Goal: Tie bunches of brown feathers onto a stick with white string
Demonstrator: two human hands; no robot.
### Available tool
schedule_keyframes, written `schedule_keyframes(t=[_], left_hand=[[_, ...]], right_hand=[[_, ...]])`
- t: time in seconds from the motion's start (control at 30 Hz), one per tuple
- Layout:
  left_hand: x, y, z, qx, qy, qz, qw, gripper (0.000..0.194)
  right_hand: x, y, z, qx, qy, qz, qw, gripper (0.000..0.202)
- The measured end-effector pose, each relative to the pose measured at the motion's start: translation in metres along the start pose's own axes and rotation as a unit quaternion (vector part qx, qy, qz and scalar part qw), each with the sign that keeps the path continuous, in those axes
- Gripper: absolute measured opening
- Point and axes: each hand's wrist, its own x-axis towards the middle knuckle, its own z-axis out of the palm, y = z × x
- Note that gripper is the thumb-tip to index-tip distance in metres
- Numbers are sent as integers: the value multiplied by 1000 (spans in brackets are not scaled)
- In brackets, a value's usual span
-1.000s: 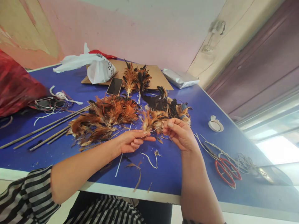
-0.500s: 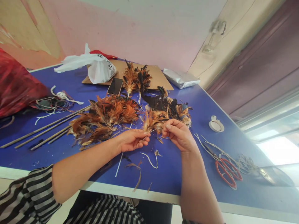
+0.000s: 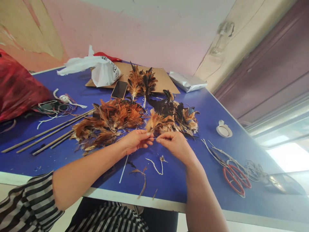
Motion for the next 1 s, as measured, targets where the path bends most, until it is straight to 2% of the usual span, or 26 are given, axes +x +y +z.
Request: schedule_keyframes(t=[0.1, 0.17, 0.27, 0.33, 0.43, 0.57, 0.67, 0.83, 1.0], left_hand=[[2, 3, -2, 93, 46, 74, 992, 14], [2, 4, -2, 122, 27, 95, 988, 16], [-1, 3, 1, 117, -20, 60, 991, 14], [-2, 3, 1, 124, -31, 37, 991, 13], [-3, 6, -1, 142, -18, 52, 988, 15], [-1, 12, -5, 117, 18, 70, 991, 13], [-2, 9, -2, 98, 8, 52, 994, 13], [-4, -1, 7, 69, -9, -11, 998, 11], [-4, -5, 8, 64, 4, -14, 998, 15]], right_hand=[[-2, -1, 0, -51, -3, -20, 999, 19], [-2, -2, 2, -95, -1, -39, 995, 17], [-2, -4, 7, -157, 10, -66, 985, 18], [-3, -4, 7, -184, 18, -75, 980, 20], [-5, -3, 3, -205, 19, -75, 976, 20], [-6, -5, 0, -265, 10, -51, 963, 16], [-6, -10, 5, -308, 8, -57, 950, 16], [-5, -14, 14, -319, 37, -83, 943, 19], [-4, -12, 16, -304, 58, -97, 946, 15]])
